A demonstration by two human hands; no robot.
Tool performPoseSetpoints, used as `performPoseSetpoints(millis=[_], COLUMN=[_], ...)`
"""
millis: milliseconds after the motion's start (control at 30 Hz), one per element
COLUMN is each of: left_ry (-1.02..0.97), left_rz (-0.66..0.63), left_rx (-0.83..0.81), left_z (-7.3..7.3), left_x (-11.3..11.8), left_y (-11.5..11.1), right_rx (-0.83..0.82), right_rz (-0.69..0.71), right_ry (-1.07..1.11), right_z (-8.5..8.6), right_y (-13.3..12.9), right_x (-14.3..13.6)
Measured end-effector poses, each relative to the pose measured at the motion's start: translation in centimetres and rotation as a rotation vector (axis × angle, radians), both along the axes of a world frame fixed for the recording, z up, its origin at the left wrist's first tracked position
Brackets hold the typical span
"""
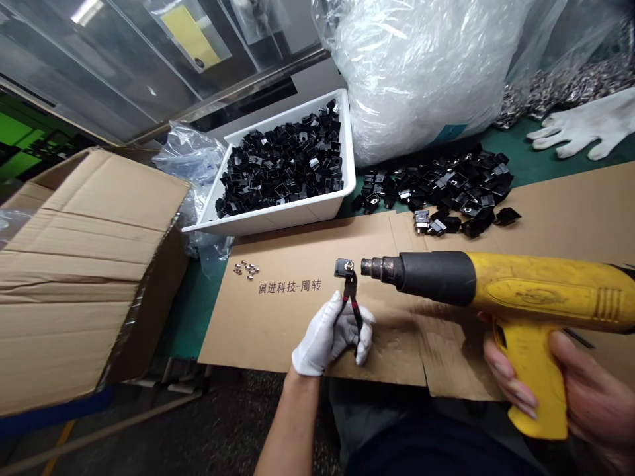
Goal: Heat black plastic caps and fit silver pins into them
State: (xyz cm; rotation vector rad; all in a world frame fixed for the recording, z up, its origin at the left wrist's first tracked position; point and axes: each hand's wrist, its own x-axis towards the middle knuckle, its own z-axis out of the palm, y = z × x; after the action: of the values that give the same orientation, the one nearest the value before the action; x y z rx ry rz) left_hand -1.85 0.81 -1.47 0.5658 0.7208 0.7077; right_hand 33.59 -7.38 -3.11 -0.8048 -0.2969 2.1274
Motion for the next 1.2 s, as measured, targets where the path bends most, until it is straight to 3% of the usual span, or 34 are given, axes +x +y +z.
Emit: performPoseSetpoints(millis=[167,367,667,1033,1200], left_ry=[0.004,-0.008,-0.013,-0.014,-0.011], left_rz=[-0.002,-0.014,-0.025,-0.034,-0.035], left_rx=[-0.003,-0.016,-0.002,-0.004,0.0], left_z=[-0.1,-0.2,0.0,-0.1,0.0], left_x=[-0.1,-0.2,-0.1,-0.2,-0.1], left_y=[0.0,0.0,0.1,0.1,0.1], right_rx=[0.023,-0.075,0.012,-0.076,-0.072], right_rz=[0.041,-0.054,0.03,-0.036,-0.031], right_ry=[0.023,-0.043,0.027,-0.037,-0.032], right_z=[0.0,1.2,0.0,1.5,1.3], right_y=[0.2,0.0,0.1,0.2,0.2], right_x=[0.1,-0.5,0.2,-0.6,-0.5])
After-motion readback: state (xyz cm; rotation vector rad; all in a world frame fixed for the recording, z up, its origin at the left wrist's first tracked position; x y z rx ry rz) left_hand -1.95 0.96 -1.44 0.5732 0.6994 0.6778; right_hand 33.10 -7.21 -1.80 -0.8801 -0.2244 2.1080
